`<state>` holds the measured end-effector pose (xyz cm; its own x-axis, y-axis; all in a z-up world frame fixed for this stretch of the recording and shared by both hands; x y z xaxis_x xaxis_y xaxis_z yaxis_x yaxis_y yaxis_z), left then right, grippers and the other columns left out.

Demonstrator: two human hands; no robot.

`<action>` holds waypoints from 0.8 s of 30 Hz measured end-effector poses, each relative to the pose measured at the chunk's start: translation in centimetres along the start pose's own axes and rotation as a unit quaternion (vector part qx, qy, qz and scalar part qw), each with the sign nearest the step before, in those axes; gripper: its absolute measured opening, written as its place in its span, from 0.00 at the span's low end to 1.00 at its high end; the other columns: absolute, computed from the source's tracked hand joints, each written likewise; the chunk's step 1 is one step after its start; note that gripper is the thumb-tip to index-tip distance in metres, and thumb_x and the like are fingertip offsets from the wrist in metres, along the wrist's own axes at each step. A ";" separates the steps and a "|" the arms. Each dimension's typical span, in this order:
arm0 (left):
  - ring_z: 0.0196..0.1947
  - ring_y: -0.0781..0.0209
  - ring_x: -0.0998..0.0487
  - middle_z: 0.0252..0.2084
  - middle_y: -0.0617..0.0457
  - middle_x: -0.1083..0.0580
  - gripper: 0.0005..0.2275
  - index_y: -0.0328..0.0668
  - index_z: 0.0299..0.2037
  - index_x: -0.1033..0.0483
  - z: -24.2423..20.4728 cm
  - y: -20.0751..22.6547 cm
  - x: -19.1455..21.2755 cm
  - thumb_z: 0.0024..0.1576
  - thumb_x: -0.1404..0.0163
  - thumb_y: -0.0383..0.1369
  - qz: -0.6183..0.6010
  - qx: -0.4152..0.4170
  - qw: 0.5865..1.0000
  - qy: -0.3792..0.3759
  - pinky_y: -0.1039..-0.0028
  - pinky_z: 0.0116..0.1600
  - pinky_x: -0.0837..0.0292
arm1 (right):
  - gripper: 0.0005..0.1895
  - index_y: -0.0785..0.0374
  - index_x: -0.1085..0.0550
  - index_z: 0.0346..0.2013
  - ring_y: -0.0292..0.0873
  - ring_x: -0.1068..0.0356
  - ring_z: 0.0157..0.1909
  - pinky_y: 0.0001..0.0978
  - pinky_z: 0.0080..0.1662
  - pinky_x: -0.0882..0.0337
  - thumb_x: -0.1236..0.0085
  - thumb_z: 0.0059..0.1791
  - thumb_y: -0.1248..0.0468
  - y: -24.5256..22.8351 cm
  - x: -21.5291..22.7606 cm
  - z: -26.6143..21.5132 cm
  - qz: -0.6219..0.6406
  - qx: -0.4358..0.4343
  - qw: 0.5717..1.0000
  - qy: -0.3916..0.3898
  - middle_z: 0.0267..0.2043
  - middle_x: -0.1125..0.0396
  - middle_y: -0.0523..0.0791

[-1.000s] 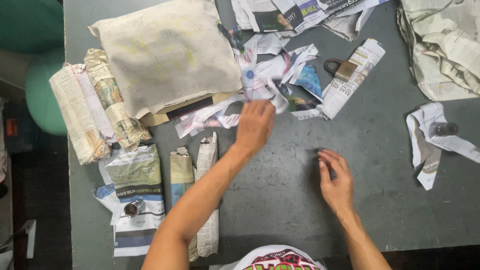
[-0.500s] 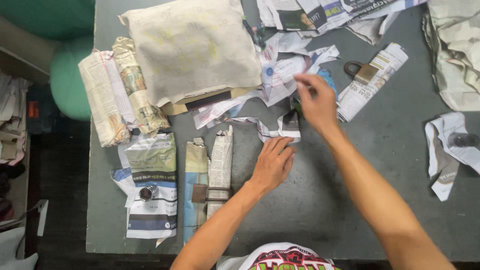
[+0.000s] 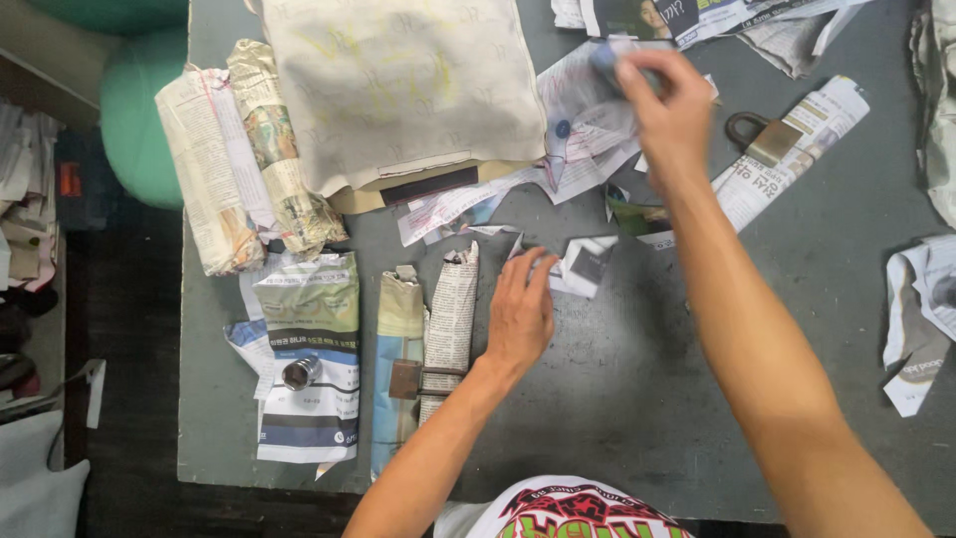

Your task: The person repeatedly folds and wraps newspaper strips around small objects on a workbench, then places the wrapped items into a cloth bag. The person also handles loose newspaper pieces and a padlock, arranging them on the table.

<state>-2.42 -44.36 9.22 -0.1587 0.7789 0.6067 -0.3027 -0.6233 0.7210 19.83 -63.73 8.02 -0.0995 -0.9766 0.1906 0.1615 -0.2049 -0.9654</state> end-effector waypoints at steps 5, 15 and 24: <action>0.54 0.41 0.27 0.55 0.40 0.28 0.18 0.32 0.56 0.27 2.2 -1.3 -0.1 0.54 0.51 0.16 -0.007 0.027 1.000 -0.003 0.57 0.59 0.30 | 0.24 0.62 0.26 0.61 0.32 0.34 0.40 0.22 0.40 0.34 0.43 0.49 0.74 -1.1 5.2 -13.1 0.044 -0.169 0.984 -0.027 0.55 0.28 0.41; 0.59 0.35 0.35 0.61 0.32 0.38 0.36 0.41 0.70 0.42 12.8 -6.3 -1.2 0.55 0.37 0.42 0.148 -0.027 0.988 0.036 0.48 0.59 0.37 | 0.12 0.63 0.19 0.49 0.30 0.36 0.34 0.22 0.36 0.36 0.35 0.50 0.67 4.6 9.2 -28.6 -0.012 -0.291 0.956 0.022 0.35 0.29 0.39; 0.61 0.32 0.33 0.64 0.30 0.37 0.28 0.41 0.67 0.38 17.4 -15.8 -2.9 0.57 0.43 0.34 0.213 0.006 0.977 0.008 0.40 0.61 0.42 | 0.12 0.65 0.20 0.49 0.28 0.41 0.29 0.21 0.31 0.41 0.36 0.52 0.66 7.6 11.5 -31.1 -0.030 -0.235 0.968 0.085 0.33 0.30 0.39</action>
<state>19.20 -38.01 1.92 -0.2821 0.4496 0.8475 -0.1942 -0.8919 0.4085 -10.65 -74.45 -2.67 -0.2618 -0.9305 0.2561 -0.3097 -0.1704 -0.9355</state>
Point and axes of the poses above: each hand's wrist, its own z-axis towards the middle knuckle, its own x-axis out of the back of the hand, y = z × x, the point moved 10 cm from there along z, towards the middle knuckle
